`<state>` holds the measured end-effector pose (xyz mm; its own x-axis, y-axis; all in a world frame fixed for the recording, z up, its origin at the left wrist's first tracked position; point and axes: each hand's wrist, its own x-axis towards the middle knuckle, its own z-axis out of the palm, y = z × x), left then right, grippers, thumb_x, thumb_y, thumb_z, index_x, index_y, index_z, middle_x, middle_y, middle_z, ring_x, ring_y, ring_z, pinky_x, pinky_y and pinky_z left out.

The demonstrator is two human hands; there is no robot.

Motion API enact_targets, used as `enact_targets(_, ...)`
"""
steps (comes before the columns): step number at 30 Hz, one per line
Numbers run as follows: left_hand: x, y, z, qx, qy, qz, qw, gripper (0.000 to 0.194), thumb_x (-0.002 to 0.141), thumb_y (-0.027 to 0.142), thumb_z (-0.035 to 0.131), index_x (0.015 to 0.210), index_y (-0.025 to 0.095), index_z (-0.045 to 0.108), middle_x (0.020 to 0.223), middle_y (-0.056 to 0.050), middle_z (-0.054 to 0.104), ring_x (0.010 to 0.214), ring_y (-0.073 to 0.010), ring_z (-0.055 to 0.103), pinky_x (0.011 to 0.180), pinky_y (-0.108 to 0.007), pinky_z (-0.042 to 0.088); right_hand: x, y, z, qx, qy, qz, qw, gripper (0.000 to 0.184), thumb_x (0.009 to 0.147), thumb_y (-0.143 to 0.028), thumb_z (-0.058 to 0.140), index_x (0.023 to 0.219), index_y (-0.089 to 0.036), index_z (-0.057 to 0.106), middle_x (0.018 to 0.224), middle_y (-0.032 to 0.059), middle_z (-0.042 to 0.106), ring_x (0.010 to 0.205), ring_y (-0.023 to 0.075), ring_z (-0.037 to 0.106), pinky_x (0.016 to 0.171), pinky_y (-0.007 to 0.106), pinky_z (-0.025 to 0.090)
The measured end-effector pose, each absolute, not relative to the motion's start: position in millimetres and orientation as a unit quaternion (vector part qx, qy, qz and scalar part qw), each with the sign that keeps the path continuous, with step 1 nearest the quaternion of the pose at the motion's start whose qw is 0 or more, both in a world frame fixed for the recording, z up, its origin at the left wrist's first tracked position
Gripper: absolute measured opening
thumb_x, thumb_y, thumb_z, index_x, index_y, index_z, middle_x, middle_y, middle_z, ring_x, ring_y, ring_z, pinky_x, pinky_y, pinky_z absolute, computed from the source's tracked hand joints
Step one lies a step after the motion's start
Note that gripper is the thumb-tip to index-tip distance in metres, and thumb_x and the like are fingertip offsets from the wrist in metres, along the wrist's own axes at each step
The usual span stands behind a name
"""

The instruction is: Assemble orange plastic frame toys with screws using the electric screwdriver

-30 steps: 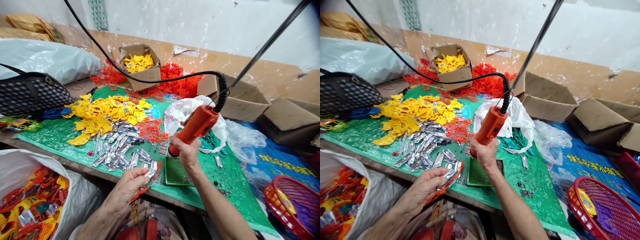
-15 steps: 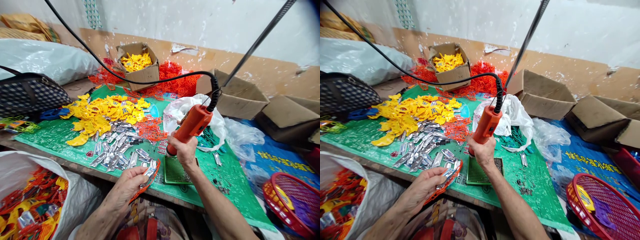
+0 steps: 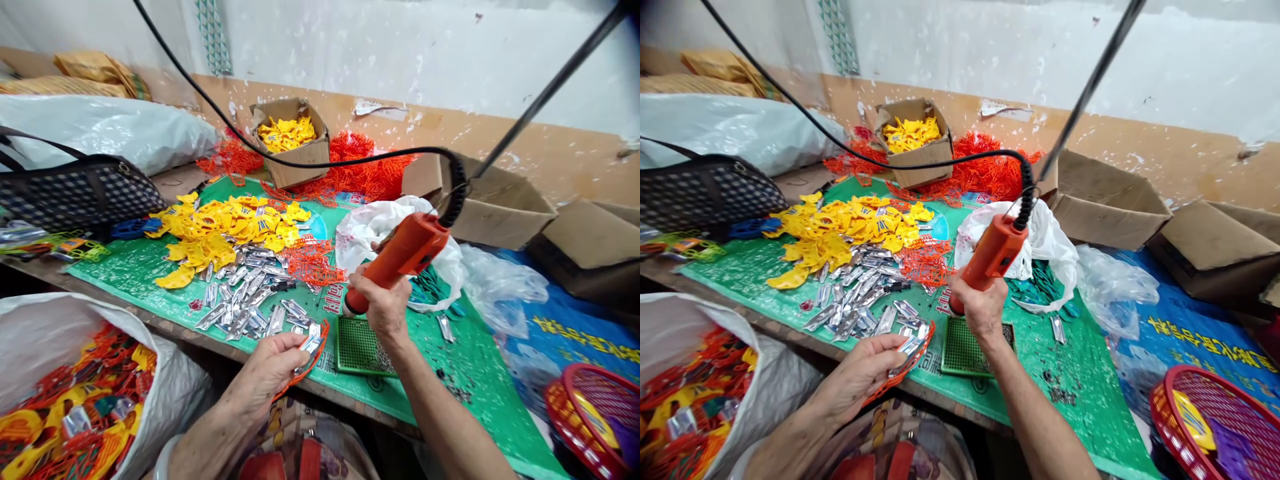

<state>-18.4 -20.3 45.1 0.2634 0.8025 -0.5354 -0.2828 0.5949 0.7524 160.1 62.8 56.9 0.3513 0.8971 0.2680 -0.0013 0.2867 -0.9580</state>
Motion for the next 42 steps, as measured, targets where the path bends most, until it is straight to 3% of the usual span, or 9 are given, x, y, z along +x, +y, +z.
enact_targets(8, -14, -23, 37, 0.29, 0.472, 0.365, 0.748, 0.023, 0.06, 0.02, 0.072, 0.081, 0.014, 0.077, 0.079, -0.005, 0.074, 0.07, -0.0164, 0.062, 0.067, -0.025, 0.044, 160, 32, 105, -0.366, -0.419, 0.432, 0.71, 0.014, 0.061, -0.018, 0.074, 0.069, -0.019, 0.062, 0.066, -0.0032, 0.059, 0.055, 0.0132, 0.056, 0.055, 0.032, 0.049)
enact_targets(14, -13, -22, 28, 0.296, 0.456, 0.378, 0.749, 0.026, 0.061, 0.017, 0.071, 0.085, 0.014, 0.078, 0.075, -0.005, 0.074, 0.072, -0.0181, 0.064, 0.071, -0.027, 0.046, 145, 10, 118, -0.316, -0.438, 0.48, 0.691, 0.038, 0.062, -0.016, 0.071, 0.097, -0.026, 0.062, 0.066, -0.0054, 0.06, 0.055, 0.0142, 0.056, 0.057, 0.034, 0.05)
enact_targets(22, -11, -20, 32, 0.279, 0.458, 0.381, 0.753, 0.023, 0.056, 0.017, 0.076, 0.078, 0.013, 0.078, 0.068, -0.004, 0.071, 0.07, -0.0183, 0.063, 0.07, -0.028, 0.046, 136, 8, 107, -0.325, -0.441, 0.488, 0.679, 0.011, 0.064, -0.017, 0.072, 0.069, -0.021, 0.063, 0.066, -0.0029, 0.058, 0.058, 0.0138, 0.056, 0.057, 0.032, 0.048)
enact_targets(32, -12, -20, 32, 0.28, 0.451, 0.383, 0.756, 0.018, 0.057, 0.018, 0.076, 0.075, 0.013, 0.077, 0.067, -0.004, 0.07, 0.066, -0.0168, 0.061, 0.066, -0.027, 0.044, 136, 8, 100, -0.345, -0.476, 0.475, 0.655, 0.009, 0.066, -0.019, 0.07, 0.07, -0.021, 0.062, 0.068, -0.0028, 0.056, 0.059, 0.0144, 0.056, 0.061, 0.036, 0.051)
enact_targets(42, -10, -23, 37, 0.271, 0.468, 0.382, 0.749, 0.018, 0.058, 0.016, 0.072, 0.075, 0.013, 0.077, 0.065, -0.001, 0.067, 0.057, -0.0099, 0.052, 0.058, -0.023, 0.036, 135, 6, 99, -0.324, -0.478, 0.481, 0.66, 0.018, 0.068, -0.016, 0.069, 0.081, -0.023, 0.061, 0.071, -0.0044, 0.057, 0.06, 0.0138, 0.056, 0.062, 0.035, 0.05)
